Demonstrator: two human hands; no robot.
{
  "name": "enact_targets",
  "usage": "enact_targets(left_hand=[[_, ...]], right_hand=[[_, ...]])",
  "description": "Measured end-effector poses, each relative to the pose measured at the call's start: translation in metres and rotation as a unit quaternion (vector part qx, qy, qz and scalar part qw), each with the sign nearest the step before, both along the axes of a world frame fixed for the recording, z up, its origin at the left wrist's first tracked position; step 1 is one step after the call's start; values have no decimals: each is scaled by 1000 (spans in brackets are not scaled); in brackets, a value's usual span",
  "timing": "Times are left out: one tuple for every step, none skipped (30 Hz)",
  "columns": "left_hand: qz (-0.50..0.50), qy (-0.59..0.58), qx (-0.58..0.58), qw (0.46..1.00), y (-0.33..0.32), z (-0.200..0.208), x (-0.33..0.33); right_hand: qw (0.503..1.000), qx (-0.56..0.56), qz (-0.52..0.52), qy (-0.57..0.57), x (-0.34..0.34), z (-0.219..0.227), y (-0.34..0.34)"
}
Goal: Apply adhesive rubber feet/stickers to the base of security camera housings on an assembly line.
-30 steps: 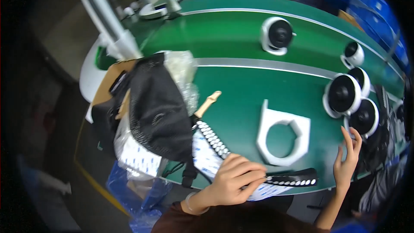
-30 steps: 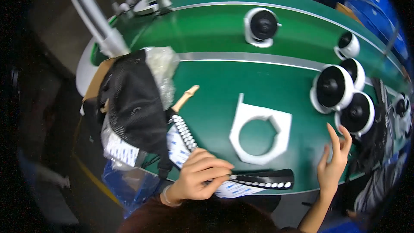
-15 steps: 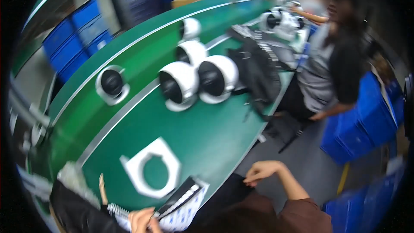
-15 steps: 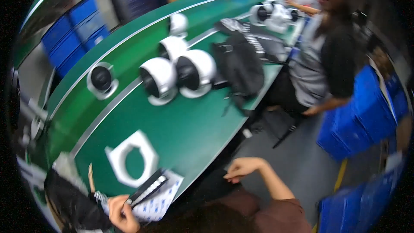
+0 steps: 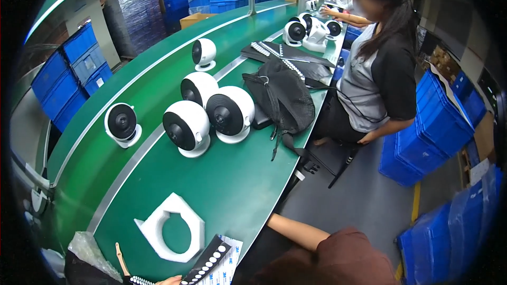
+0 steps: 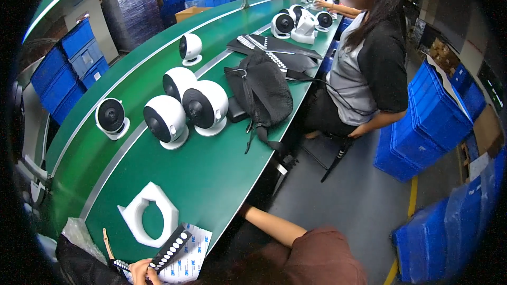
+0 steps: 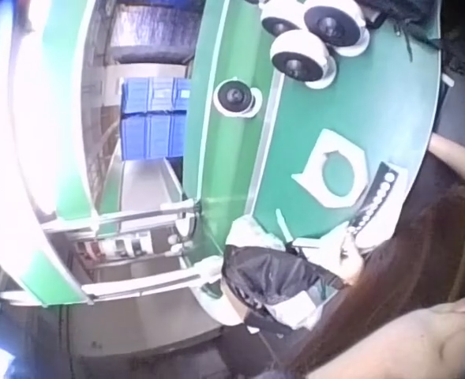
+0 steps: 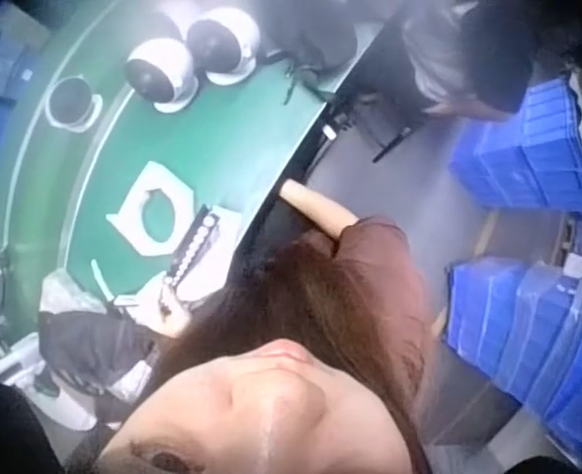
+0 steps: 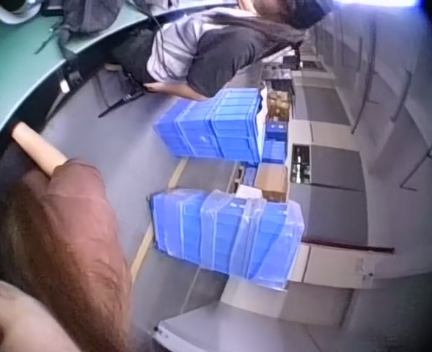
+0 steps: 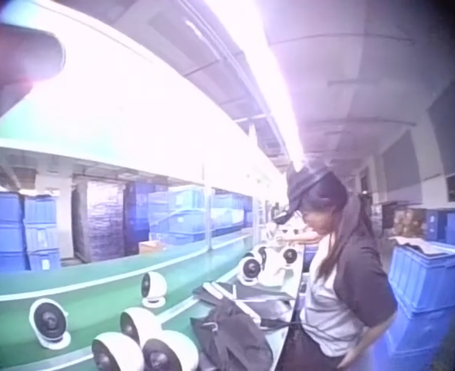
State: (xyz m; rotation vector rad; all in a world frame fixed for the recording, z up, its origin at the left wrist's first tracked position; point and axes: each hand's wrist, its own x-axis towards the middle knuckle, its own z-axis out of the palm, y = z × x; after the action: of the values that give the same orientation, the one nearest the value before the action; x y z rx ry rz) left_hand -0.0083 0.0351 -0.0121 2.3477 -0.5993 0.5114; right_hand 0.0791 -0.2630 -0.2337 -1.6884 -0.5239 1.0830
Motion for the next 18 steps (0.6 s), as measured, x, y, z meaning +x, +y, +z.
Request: enact_targets(left_hand=[[-8, -9, -20, 1000, -1, -1, 2], [-18, -18, -40, 999, -3, -3, 4], [-18, -22, -32, 999, -4, 0, 3], [-28, -22, -8, 999, -2, 0, 5], [-38, -21, 16, 999, 2, -1, 6], [-23, 20, 24, 999, 4, 0, 6], [-22, 22, 25, 999, 6, 1, 7], [-41, 17, 54, 998, 8, 4, 9], [-58, 12, 83, 995, 9, 6, 11], [-58, 14, 83, 995, 9, 4, 10], [-44, 0, 67, 997, 7, 2, 10], [-30, -12, 52, 998, 5, -1, 8], [-4, -11, 42, 999, 1, -2, 6], [-21, -22, 50, 998, 0, 1, 7], [-36, -34, 59, 997, 1, 4, 7], [-8, -43, 26, 999, 2, -5, 5], [-5, -39, 16, 999, 3, -6, 4], [-4, -36, 7, 999, 2, -5, 5]], right_hand=[[1000, -6, -7, -26, -1, 0, 3], [998, -13, -14, -52, -2, 0, 5], [997, -19, -22, -75, -7, -1, 8], [994, -25, -31, -97, -13, -2, 9], [992, -32, -40, -119, -20, -3, 10], [988, -41, -50, -144, -23, -3, 10], [983, -49, -60, -169, -26, -3, 9], [977, -59, -70, -193, -30, -3, 7], [970, -68, -80, -218, -34, -3, 6], [963, -77, -90, -242, -38, -3, 4], [955, -86, -100, -266, -43, -4, 2], [946, -95, -110, -288, -50, -4, -1], [945, -132, -100, -282, -61, -7, -6], [942, -169, -89, -276, -78, -11, -14], [939, -112, -176, -272, -103, -11, -17], [926, -57, -263, -265, -130, -7, -21], [943, -73, -249, -207, -150, -1, -28], [956, -89, -235, -149, -170, 1, -39]])
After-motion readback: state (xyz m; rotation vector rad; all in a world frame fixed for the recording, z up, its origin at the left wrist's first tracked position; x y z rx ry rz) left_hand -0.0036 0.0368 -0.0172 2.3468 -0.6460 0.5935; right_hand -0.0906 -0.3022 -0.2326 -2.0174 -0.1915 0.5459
